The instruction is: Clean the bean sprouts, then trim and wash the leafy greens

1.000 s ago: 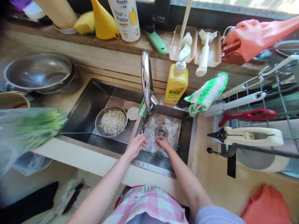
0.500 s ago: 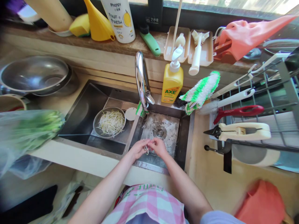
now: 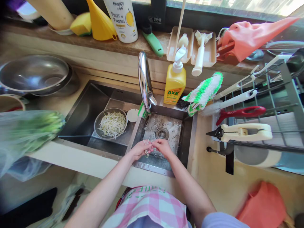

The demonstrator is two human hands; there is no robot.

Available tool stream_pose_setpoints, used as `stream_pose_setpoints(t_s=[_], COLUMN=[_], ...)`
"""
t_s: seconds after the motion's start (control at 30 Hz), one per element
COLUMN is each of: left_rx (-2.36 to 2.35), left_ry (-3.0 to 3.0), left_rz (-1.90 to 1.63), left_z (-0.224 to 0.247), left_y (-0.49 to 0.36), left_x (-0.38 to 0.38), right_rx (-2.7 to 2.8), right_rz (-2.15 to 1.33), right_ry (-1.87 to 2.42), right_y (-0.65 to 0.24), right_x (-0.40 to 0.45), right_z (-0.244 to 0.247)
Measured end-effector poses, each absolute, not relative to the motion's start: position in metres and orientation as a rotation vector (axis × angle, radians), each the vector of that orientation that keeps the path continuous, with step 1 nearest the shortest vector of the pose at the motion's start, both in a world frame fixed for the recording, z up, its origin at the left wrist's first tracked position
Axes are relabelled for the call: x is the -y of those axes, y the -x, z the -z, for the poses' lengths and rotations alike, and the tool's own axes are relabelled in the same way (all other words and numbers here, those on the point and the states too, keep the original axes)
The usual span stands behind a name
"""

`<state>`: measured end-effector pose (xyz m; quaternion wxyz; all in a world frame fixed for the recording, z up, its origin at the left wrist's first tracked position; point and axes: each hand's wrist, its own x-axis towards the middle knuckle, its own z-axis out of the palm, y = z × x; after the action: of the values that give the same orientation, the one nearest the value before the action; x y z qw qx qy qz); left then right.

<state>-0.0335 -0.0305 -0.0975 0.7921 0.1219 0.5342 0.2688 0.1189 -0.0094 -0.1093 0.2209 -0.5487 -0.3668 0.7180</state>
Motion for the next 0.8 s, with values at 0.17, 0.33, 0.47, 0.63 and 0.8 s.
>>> stream_pose_setpoints(t_s=[0.17, 0.33, 0.47, 0.63, 0.8], left_rx=[-1.251, -1.278, -1.273, -1.266, -1.25], left_ry=[-0.31, -0.417, -0.481, -0.55, -0.57], left_rz=[-0.575, -0.551, -0.524, -0.522, -0.527], left_z=[0.09, 0.085, 0.087, 0.089, 0.089], left_y=[0.04, 0.044, 0.042, 0.044, 0.044], left_x=[0.027, 0.024, 0.023, 0.023, 0.022], right_rx=[1.171, 1.762, 2.163, 2.254, 2.217], right_rz=[-1.938, -1.759, -1.489, -1.511, -1.583], right_ry=[1.497, 1.359, 1.245, 1.108, 1.168], right_y=[-0.122, -0.129, -0.131, -0.131, -0.128], right_x=[-0.001, -0.007, -0.01, -0.012, -0.013], right_z=[0.111, 0.112, 0.105, 0.094, 0.106])
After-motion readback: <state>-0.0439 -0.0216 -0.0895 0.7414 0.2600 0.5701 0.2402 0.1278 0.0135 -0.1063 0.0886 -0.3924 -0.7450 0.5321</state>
